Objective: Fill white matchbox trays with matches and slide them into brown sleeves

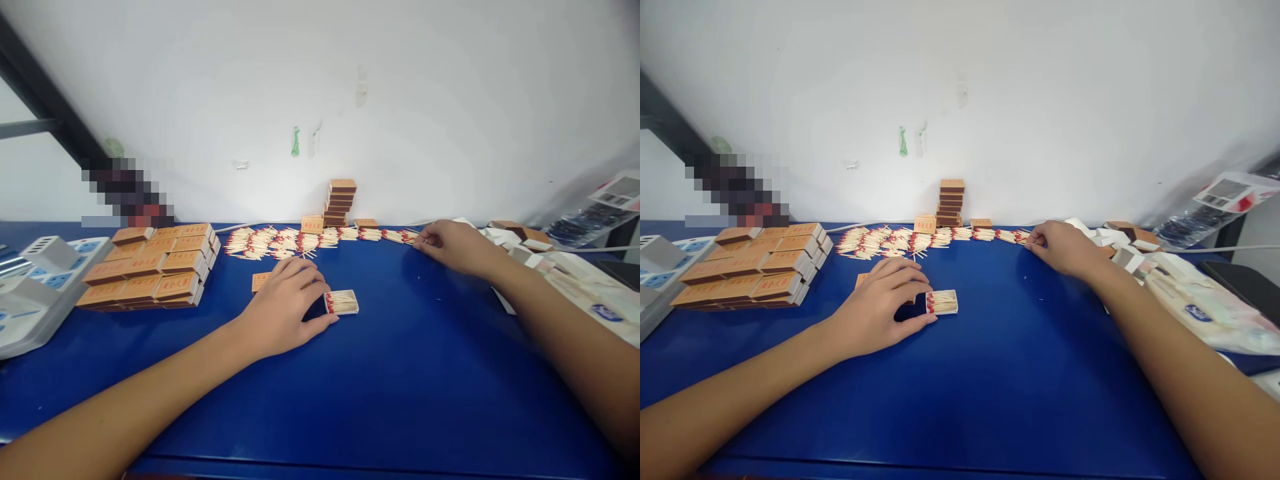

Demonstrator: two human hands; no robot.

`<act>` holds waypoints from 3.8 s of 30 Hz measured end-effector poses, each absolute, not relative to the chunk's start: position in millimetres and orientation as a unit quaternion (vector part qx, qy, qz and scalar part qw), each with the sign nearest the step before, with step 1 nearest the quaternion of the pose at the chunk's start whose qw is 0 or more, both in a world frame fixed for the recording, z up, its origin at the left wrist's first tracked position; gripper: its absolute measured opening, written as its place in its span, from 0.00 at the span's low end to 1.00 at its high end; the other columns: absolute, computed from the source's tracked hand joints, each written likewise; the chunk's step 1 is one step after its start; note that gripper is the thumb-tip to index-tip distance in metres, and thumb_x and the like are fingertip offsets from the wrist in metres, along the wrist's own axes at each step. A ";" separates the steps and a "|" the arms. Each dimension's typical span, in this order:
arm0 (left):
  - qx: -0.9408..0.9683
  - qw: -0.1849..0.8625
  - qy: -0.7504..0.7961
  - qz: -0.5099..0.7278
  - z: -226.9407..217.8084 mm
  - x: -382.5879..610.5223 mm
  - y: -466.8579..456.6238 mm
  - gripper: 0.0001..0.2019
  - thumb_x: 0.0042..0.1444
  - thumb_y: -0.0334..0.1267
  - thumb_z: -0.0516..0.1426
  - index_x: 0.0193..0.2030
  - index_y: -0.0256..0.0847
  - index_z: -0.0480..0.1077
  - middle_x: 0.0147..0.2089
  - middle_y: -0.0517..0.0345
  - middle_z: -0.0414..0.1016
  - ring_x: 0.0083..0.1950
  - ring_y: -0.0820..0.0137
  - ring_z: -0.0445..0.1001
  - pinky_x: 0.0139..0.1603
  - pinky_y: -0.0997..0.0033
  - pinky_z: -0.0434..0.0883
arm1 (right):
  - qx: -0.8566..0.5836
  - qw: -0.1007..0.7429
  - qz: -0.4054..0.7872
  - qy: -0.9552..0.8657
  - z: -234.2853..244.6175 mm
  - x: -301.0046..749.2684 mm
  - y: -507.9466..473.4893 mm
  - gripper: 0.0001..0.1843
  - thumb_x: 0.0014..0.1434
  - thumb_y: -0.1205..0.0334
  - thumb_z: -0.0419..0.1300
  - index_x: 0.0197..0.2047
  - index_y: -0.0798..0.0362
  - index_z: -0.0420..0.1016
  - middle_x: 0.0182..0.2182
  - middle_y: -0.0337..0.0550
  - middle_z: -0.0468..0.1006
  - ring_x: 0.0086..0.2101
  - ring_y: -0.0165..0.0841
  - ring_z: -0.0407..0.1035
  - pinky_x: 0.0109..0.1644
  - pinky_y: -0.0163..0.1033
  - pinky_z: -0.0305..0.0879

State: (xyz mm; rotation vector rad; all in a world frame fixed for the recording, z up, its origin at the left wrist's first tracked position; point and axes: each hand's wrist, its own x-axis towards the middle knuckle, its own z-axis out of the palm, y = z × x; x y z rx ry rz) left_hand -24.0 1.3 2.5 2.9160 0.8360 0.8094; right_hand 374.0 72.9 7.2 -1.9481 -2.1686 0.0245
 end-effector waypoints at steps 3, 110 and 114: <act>0.929 0.001 0.265 0.260 1.8 -24.0 1.4 0.14 0.68 0.47 0.66 0.51 0.38 0.78 0.51 0.49 0.82 0.61 0.53 0.75 0.65 0.48 0.70 | -0.667 0.113 0.008 -0.736 7.6 375.1 73.2 0.11 0.63 0.57 0.61 0.39 0.53 0.82 0.36 0.50 0.83 0.35 0.41 0.72 0.40 0.43 0.62; 0.929 -0.002 0.266 0.259 2.2 -22.7 0.7 0.14 0.68 0.46 0.65 0.50 0.37 0.78 0.51 0.48 0.82 0.60 0.52 0.75 0.66 0.46 0.70 | -0.614 0.233 -0.014 -0.754 -14.6 340.6 71.6 0.13 0.67 0.54 0.60 0.43 0.52 0.84 0.37 0.48 0.78 0.35 0.41 0.72 0.42 0.45 0.67; 0.928 -0.003 0.264 0.265 0.7 -22.8 0.6 0.15 0.68 0.47 0.65 0.52 0.37 0.78 0.51 0.48 0.81 0.60 0.52 0.75 0.65 0.47 0.70 | -0.603 0.234 -0.026 -0.762 -18.4 342.3 73.6 0.15 0.68 0.53 0.59 0.44 0.52 0.84 0.37 0.49 0.78 0.35 0.41 0.72 0.42 0.46 0.67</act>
